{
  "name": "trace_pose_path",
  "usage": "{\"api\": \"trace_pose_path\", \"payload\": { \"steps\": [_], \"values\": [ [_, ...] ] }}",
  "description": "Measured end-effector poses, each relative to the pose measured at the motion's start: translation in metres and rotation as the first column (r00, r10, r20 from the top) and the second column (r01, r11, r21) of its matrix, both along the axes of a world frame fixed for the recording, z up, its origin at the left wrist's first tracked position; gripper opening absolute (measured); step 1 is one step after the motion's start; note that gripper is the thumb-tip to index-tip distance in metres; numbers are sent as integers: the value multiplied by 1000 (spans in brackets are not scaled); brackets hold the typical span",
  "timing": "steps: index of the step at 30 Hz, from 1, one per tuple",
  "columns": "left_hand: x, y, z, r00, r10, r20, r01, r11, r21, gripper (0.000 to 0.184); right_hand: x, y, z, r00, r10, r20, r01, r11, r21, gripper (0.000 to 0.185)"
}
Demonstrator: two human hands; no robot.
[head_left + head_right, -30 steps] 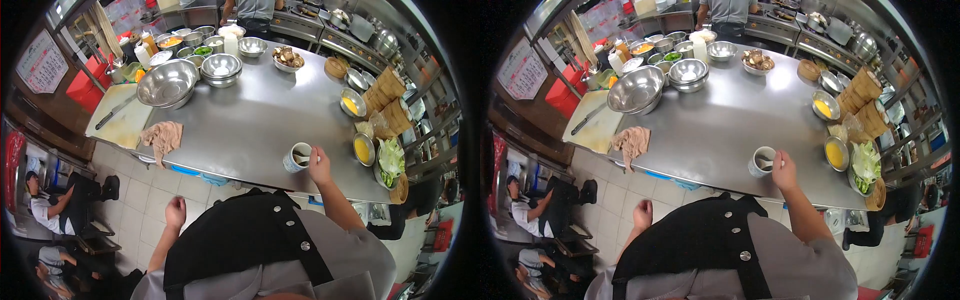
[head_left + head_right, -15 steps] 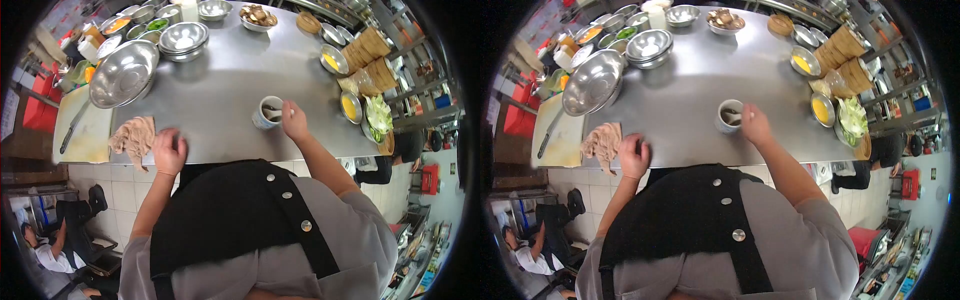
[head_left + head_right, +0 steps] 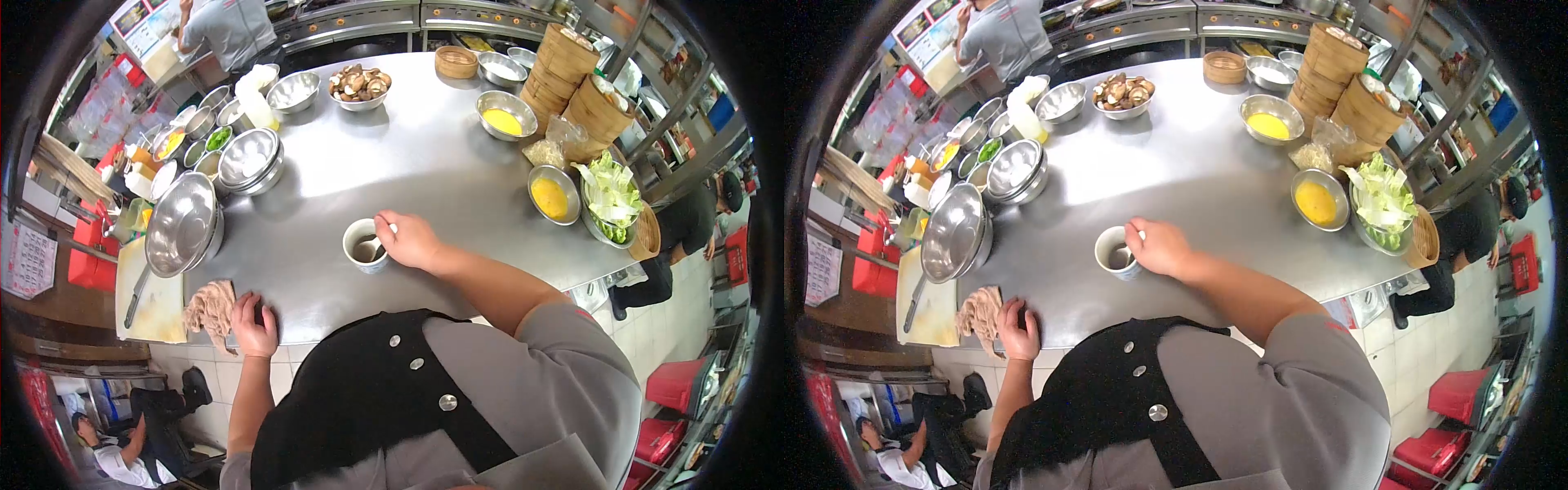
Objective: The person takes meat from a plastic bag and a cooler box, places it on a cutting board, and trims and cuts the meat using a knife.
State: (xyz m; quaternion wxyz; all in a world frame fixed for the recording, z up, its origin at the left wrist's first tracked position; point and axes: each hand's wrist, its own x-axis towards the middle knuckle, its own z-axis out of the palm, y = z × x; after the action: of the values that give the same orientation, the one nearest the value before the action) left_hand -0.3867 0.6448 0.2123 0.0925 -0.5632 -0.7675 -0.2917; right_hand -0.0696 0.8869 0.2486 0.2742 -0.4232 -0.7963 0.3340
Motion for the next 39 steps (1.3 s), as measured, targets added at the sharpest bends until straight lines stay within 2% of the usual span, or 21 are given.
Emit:
{"api": "trace_pose_path", "payload": {
  "steps": [3,6,7,10,11,14,17,18,19,20,21,24,26,27,30,34,35,39],
  "values": [
    [4,0,4,1000,3,5,-2,1000,-29,25,-5,3,10,999,37,-16,-38,999,-30,35],
    [5,0,10,998,1,-63,-4,999,-41,25,-5,0,7,999,46,-12,-47,998,-30,34],
    [7,-2,7,989,69,-128,-73,997,-22,30,-5,2,8,999,50,-17,-51,998,-39,34],
    [7,-8,3,952,252,-173,-263,964,-43,40,-8,4,5,997,57,-60,-58,998,-24,34],
    [8,-9,-1,921,346,-177,-360,931,-56,46,-7,4,4,996,60,-63,-63,997,-43,34],
    [-1,-9,-12,842,529,-107,-539,837,-100,48,-9,3,6,998,33,-58,-38,996,-76,35],
    [-25,3,17,868,474,-148,-496,847,-191,50,-7,3,6,999,33,-6,-33,998,-53,35],
    [-42,9,23,878,467,-107,-478,843,-245,56,-7,4,6,999,36,13,-36,999,-36,35],
    [-78,13,1,847,518,-121,-532,811,-244,61,-5,4,8,999,35,13,-34,998,-48,35],
    [-100,21,2,834,549,-47,-525,767,-368,64,-5,3,9,999,39,11,-38,997,-63,35],
    [-117,28,0,824,561,82,-488,775,-402,59,-7,2,10,999,48,7,-47,996,-77,35],
    [-58,38,16,805,593,-18,-590,797,-130,50,-7,2,8,998,53,-17,-53,998,-28,34],
    [-31,29,5,890,434,-139,-452,878,-155,45,-7,2,5,998,43,-38,-42,999,12,33],
    [-33,28,1,881,445,-157,-448,894,21,42,-8,2,4,998,29,-50,-28,999,34,33],
    [-40,32,0,823,568,-6,-566,819,-95,47,-6,2,11,997,40,63,-39,999,-12,35],
    [-41,35,2,824,563,-58,-564,809,-163,44,-6,6,3,998,30,52,-32,999,37,38],
    [-40,35,6,822,570,-8,-560,806,-192,42,-5,7,1,997,35,64,-36,999,21,39],
    [-40,33,6,827,563,12,-554,817,-157,41,-6,5,-1,999,36,32,-37,999,7,39]
  ]
}}
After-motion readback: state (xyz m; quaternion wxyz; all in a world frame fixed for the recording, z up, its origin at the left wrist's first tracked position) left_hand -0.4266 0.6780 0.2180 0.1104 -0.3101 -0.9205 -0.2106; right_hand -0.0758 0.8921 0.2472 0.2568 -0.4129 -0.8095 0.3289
